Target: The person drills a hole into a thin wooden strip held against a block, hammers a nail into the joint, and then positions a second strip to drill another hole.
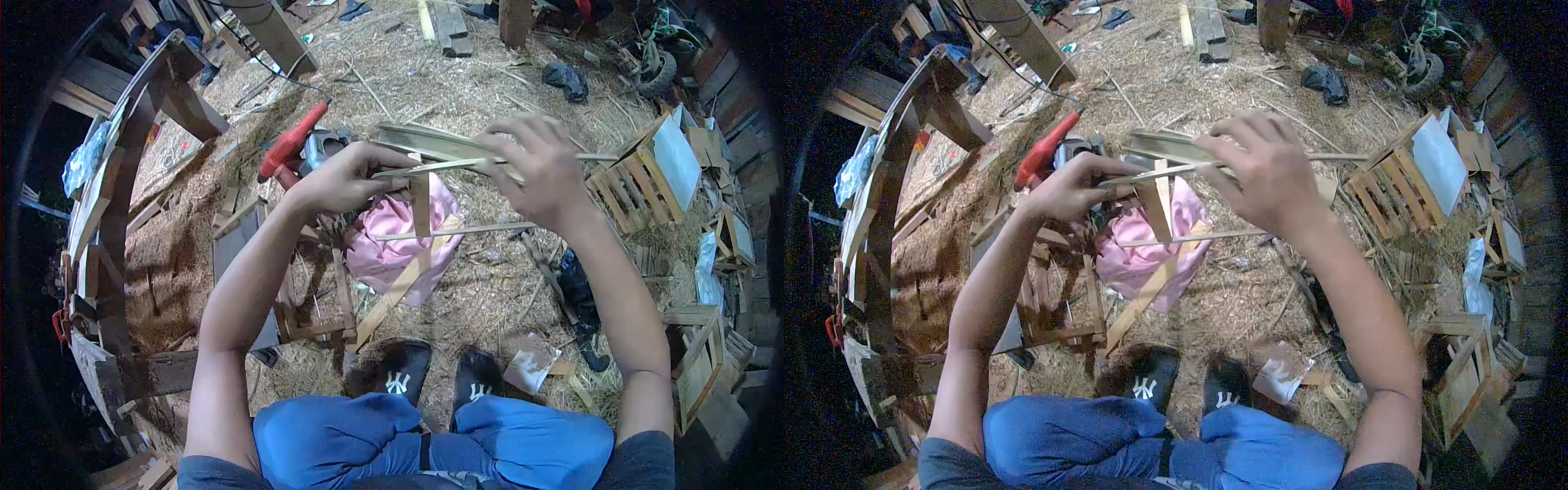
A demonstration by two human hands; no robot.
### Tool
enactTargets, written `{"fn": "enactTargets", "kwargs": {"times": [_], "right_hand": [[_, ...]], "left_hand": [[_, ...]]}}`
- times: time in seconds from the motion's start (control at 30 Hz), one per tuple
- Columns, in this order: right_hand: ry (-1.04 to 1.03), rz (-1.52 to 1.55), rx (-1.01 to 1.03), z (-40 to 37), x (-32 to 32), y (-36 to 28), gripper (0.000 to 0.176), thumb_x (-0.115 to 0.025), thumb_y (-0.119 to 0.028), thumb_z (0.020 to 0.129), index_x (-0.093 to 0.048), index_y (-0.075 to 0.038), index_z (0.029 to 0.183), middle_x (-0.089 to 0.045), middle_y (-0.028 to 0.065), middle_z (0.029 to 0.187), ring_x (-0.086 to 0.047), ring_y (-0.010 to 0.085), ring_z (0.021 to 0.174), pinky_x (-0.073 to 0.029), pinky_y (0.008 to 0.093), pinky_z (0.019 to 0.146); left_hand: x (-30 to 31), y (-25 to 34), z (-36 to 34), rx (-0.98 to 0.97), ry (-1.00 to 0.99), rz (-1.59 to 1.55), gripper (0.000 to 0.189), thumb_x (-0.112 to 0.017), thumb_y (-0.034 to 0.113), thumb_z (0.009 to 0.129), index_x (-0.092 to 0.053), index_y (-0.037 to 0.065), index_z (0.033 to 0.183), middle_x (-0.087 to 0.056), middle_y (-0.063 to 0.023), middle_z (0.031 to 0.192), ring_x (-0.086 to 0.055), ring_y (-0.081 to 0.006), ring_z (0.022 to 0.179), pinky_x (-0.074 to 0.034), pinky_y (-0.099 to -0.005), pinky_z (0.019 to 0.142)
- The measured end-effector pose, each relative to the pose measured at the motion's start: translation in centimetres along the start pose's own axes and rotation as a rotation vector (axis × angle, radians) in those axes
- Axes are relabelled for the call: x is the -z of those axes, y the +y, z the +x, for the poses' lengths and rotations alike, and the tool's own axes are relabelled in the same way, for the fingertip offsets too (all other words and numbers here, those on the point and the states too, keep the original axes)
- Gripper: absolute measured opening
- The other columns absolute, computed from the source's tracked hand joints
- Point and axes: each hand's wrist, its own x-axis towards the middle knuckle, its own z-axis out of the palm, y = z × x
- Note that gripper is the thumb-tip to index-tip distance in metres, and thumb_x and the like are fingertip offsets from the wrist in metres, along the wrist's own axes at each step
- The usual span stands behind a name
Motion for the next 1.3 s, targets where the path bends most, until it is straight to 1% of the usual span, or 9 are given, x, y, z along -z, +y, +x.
{"fn": "enactTargets", "kwargs": {"times": [0.03,0.13,0.23,0.3,0.47,0.53,0.67,1.03,1.3], "right_hand": [[-0.009,0.005,-0.002,-0.9,-0.8,-0.2,0.024,-0.065,-0.025,0.097,-0.075,-0.011,0.114,-0.074,0.0081,0.095,-0.069,0.0302,0.077,-0.056,0.0428,0.074],[-0.41,0.293,-0.258,-3.5,-3.5,-0.9,0.03,-0.066,-0.023,0.094,-0.072,-0.022,0.123,-0.073,0.0116,0.104,-0.071,0.0361,0.092,-0.058,0.0476,0.081],[-0.601,0.333,-0.391,-4.6,-4.1,-1.2,0.032,-0.069,-0.018,0.094,-0.071,-0.019,0.125,-0.075,0.0133,0.105,-0.071,0.035,0.095,-0.057,0.0465,0.082],[-0.59,0.308,-0.354,-5.4,-4.7,-1.1,0.031,-0.069,-0.018,0.093,-0.072,-0.018,0.124,-0.075,0.013,0.103,-0.071,0.0349,0.093,-0.057,0.0456,0.079],[-0.531,0.422,-0.35,-7.0,-6.1,-1.3,0.031,-0.069,-0.016,0.093,-0.072,-0.018,0.124,-0.075,0.013,0.101,-0.071,0.0352,0.093,-0.058,0.0453,0.08],[-0.435,0.508,-0.353,-7.6,-6.8,-1.7,0.041,-0.061,-0.012,0.09,-0.072,-0.028,0.126,-0.073,0.0125,0.093,-0.07,0.0365,0.087,-0.058,0.0484,0.074],[-0.574,0.437,-0.34,-8.8,-7.1,-1.9,0.049,-0.061,-0.01,0.089,-0.069,-0.034,0.131,-0.07,0.012,0.091,-0.07,0.0356,0.086,-0.057,0.0494,0.075],[-0.638,0.564,-0.47,-8.2,-6.9,-3.7,0.049,-0.064,-0.009,0.086,-0.071,-0.031,0.129,-0.074,0.0183,0.096,-0.071,0.0384,0.087,-0.058,0.0497,0.08],[-0.73,0.553,-0.536,-7.7,-6.9,-3.6,0.05,-0.062,-0.005,0.086,-0.072,-0.031,0.128,-0.073,0.0199,0.091,-0.07,0.0405,0.084,-0.056,0.0492,0.081]], "left_hand": [[-0.6,-0.7,0.2,-0.012,-0.047,-0.067,0.034,-0.07,0.014,0.098,-0.068,-0.003,0.128,-0.075,-0.0087,0.11,-0.066,-0.0096,0.093,-0.055,-0.0299,0.085],[-1.9,-2.0,0.8,-0.053,-0.091,-0.112,0.036,-0.07,0.009,0.097,-0.066,-0.003,0.13,-0.076,-0.0114,0.111,-0.067,-0.0114,0.088,-0.058,-0.0313,0.08],[-2.3,-2.7,1.2,-0.15,-0.114,0.003,0.038,-0.069,0.008,0.097,-0.065,-0.001,0.133,-0.076,-0.016,0.114,-0.07,-0.0155,0.093,-0.058,-0.0333,0.083],[-2.4,-2.7,1.3,0.045,-0.216,0.015,0.042,-0.07,0.016,0.098,-0.064,0.0,0.136,-0.074,-0.018,0.12,-0.069,-0.0179,0.109,-0.052,-0.0352,0.098],[-3.3,-5.9,1.7,-0.023,-0.216,-0.002,0.041,-0.069,0.017,0.099,-0.064,0.001,0.136,-0.074,-0.0188,0.118,-0.07,-0.0197,0.107,-0.053,-0.0351,0.096],[-3.5,-6.5,1.7,-0.018,-0.248,-0.009,0.041,-0.069,0.017,0.099,-0.064,0.001,0.136,-0.074,-0.0189,0.118,-0.07,-0.02,0.108,-0.052,-0.0352,0.096],[-4.2,-7.7,1.5,-0.033,-0.226,-0.009,0.037,-0.07,0.016,0.097,-0.068,0.001,0.131,-0.076,-0.0177,0.114,-0.07,-0.019,0.104,-0.054,-0.0361,0.094],[-4.2,-8.8,1.1,0.08,-0.306,-0.121,0.038,-0.07,0.02,0.098,-0.068,0.003,0.132,-0.075,-0.0154,0.119,-0.07,-0.018,0.105,-0.053,-0.0354,0.096],[-4.4,-9.3,0.9,0.025,-0.291,-0.105,0.04,-0.07,0.02,0.097,-0.067,0.0,0.132,-0.075,-0.0155,0.12,-0.07,-0.0194,0.106,-0.053,-0.036,0.096]]}}
